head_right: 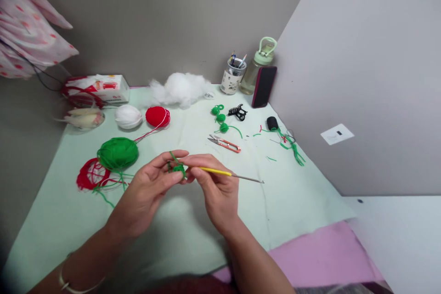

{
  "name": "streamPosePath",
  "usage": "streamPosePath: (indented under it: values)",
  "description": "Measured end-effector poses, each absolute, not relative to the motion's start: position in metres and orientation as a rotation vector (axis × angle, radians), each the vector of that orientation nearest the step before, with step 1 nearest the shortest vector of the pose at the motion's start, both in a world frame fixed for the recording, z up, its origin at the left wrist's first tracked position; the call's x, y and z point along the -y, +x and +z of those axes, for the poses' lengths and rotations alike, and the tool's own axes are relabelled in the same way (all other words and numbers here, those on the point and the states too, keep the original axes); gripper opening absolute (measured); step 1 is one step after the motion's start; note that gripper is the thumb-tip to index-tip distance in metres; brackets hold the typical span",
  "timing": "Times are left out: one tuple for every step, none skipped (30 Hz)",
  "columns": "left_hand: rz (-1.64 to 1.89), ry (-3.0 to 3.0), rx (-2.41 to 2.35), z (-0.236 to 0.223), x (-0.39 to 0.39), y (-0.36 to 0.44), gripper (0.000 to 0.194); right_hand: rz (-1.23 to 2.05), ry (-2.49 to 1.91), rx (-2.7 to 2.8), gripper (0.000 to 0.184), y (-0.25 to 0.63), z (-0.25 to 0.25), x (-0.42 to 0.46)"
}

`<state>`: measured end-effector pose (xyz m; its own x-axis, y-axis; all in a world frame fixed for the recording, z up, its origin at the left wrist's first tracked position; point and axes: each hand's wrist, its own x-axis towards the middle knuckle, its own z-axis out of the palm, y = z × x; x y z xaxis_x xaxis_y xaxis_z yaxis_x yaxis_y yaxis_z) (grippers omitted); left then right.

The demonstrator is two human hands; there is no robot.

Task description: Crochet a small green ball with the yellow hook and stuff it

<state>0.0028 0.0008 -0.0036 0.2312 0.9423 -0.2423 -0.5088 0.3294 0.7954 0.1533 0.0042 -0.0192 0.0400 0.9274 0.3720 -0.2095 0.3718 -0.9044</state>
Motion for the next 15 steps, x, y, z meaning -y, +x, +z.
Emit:
streamPosePath:
  values:
    - [1.101,0.657,-0.818,-0.0037,0.0,0.0031,0.031,1.029,-0.772,1.203,0.017,0.1535,-0.0193,-0.004]
    - [1.108,0.662,-0.832,-0.0036,0.0006,0.0031,0.032,1.044,-0.769,1.191,0.017,0.1542,-0.0195,-0.004]
    - [1.118,0.668,-0.849,-0.0035,0.0009,0.0029,0.031,1.063,-0.767,1.178,0.017,0.1552,-0.0199,-0.0041]
    - [1.127,0.671,-0.863,-0.0034,0.001,0.0026,0.03,1.082,-0.769,1.165,0.017,0.1563,-0.0202,-0.0043]
    - [1.131,0.673,-0.873,-0.0035,0.001,0.0023,0.028,1.102,-0.77,1.152,0.016,0.1573,-0.0204,-0.0047]
    - [1.135,0.672,-0.881,-0.0036,0.001,0.0019,0.026,1.12,-0.769,1.14,0.016,0.1581,-0.0205,-0.005]
    - [1.137,0.674,-0.888,-0.0038,0.0009,0.0015,0.025,1.137,-0.768,1.13,0.016,0.1586,-0.0204,-0.0054]
    - [1.142,0.677,-0.897,-0.004,0.0008,0.0011,0.024,1.152,-0.766,1.116,0.017,0.1588,-0.02,-0.0058]
    - [1.145,0.683,-0.908,-0.0041,0.0008,0.0008,0.023,1.167,-0.762,1.099,0.018,0.1587,-0.0194,-0.0062]
    - [1.149,0.691,-0.918,-0.0041,0.0009,0.0004,0.023,1.181,-0.757,1.08,0.019,0.1584,-0.0186,-0.0067]
    - [1.151,0.698,-0.927,-0.0039,0.001,0.0002,0.022,1.191,-0.754,1.061,0.019,0.1581,-0.0178,-0.007]
    - [1.153,0.704,-0.936,-0.0035,0.0011,-0.0001,0.022,1.193,-0.752,1.049,0.02,0.1579,-0.017,-0.0073]
    - [1.153,0.711,-0.942,-0.0031,0.0013,-0.0002,0.022,1.186,-0.751,1.047,0.02,0.1577,-0.0164,-0.0074]
    - [1.155,0.716,-0.949,-0.0026,0.0015,-0.0004,0.022,1.173,-0.75,1.057,0.02,0.1577,-0.0159,-0.0072]
    - [1.156,0.722,-0.955,-0.0022,0.0017,-0.0005,0.022,1.155,-0.748,1.077,0.02,0.1578,-0.0155,-0.0067]
